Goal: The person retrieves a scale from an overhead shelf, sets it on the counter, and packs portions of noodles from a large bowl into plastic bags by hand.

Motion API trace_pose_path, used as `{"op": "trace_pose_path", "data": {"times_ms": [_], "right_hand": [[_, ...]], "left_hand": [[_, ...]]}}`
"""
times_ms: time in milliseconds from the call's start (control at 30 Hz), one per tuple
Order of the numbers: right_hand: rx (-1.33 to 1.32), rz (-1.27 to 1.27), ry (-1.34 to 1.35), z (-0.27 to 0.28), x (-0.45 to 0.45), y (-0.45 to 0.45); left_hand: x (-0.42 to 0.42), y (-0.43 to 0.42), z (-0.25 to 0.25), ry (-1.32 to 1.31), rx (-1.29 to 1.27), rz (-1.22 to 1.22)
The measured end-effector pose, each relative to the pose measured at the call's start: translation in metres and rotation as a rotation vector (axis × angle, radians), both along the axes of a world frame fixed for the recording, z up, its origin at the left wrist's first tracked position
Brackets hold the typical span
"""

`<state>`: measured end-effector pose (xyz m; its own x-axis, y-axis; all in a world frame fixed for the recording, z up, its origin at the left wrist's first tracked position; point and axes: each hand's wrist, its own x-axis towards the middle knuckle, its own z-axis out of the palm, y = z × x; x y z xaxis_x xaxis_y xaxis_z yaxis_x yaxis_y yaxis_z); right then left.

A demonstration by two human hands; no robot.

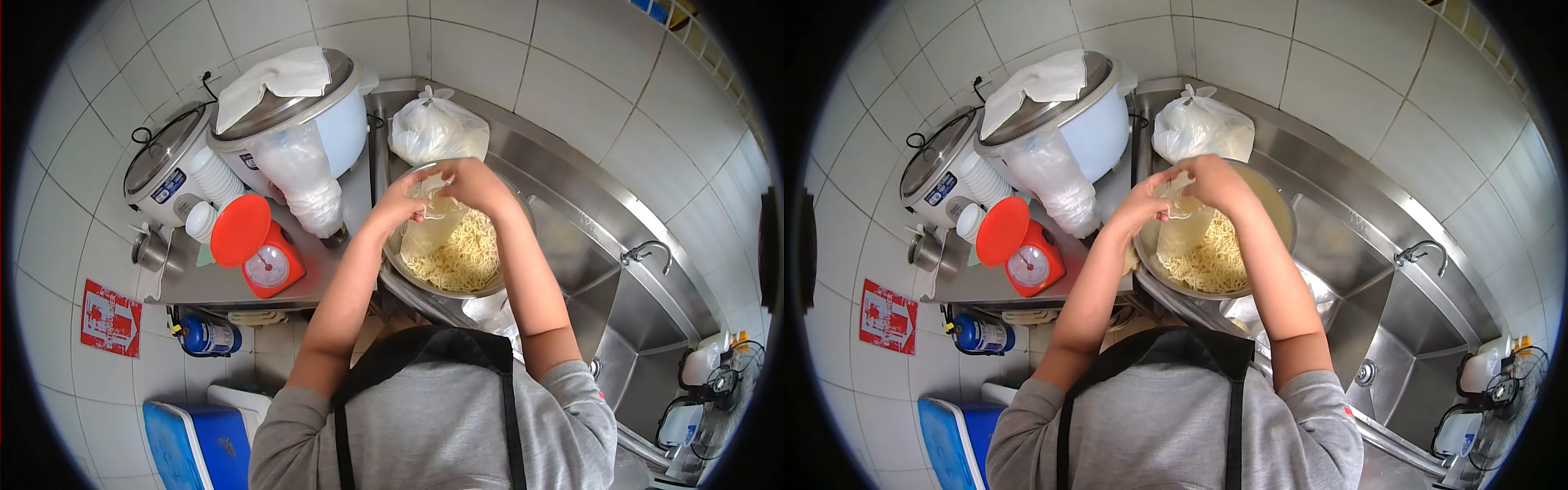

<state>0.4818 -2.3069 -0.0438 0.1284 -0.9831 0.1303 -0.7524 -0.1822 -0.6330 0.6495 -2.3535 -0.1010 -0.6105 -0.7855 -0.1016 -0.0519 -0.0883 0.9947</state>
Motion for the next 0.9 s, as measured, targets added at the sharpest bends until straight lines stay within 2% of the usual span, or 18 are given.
{"op": "trace_pose_path", "data": {"times_ms": [67, 167, 267, 367, 400, 500, 633, 700, 800, 900], "right_hand": [[-0.019, -0.006, -0.107, 0.001, -0.004, -0.004], [-0.137, -0.031, -0.064, -0.019, -0.016, -0.01], [-0.257, 0.131, 0.03, -0.072, -0.031, -0.017], [0.112, 0.008, 0.175, -0.06, -0.029, -0.004], [0.252, -0.057, -0.109, -0.054, -0.028, -0.003], [0.09, -0.086, -0.13, -0.03, -0.028, -0.005], [-0.243, 0.046, -0.17, -0.017, -0.006, -0.011], [-0.324, 0.009, -0.102, -0.011, -0.002, -0.004], [-0.455, -0.064, -0.146, 0.006, -0.006, 0.008], [-0.512, -0.129, -0.241, 0.015, -0.023, 0.021]], "left_hand": [[-0.003, -0.001, -0.002, -0.073, -0.051, 0.044], [-0.007, -0.004, -0.01, -0.127, -0.11, 0.133], [-0.006, -0.014, -0.017, -0.137, -0.122, 0.185], [0.0, -0.021, -0.026, -0.177, -0.152, 0.218], [0.001, -0.022, -0.023, -0.195, -0.17, 0.231], [0.005, -0.021, -0.015, -0.303, -0.218, 0.158], [-0.002, -0.009, -0.006, -0.185, -0.098, 0.158], [-0.001, -0.005, 0.002, -0.124, -0.104, 0.171], [0.009, 0.025, 0.039, -0.021, -0.085, 0.143], [0.041, 0.048, 0.078, 0.21, -0.113, 0.196]]}}
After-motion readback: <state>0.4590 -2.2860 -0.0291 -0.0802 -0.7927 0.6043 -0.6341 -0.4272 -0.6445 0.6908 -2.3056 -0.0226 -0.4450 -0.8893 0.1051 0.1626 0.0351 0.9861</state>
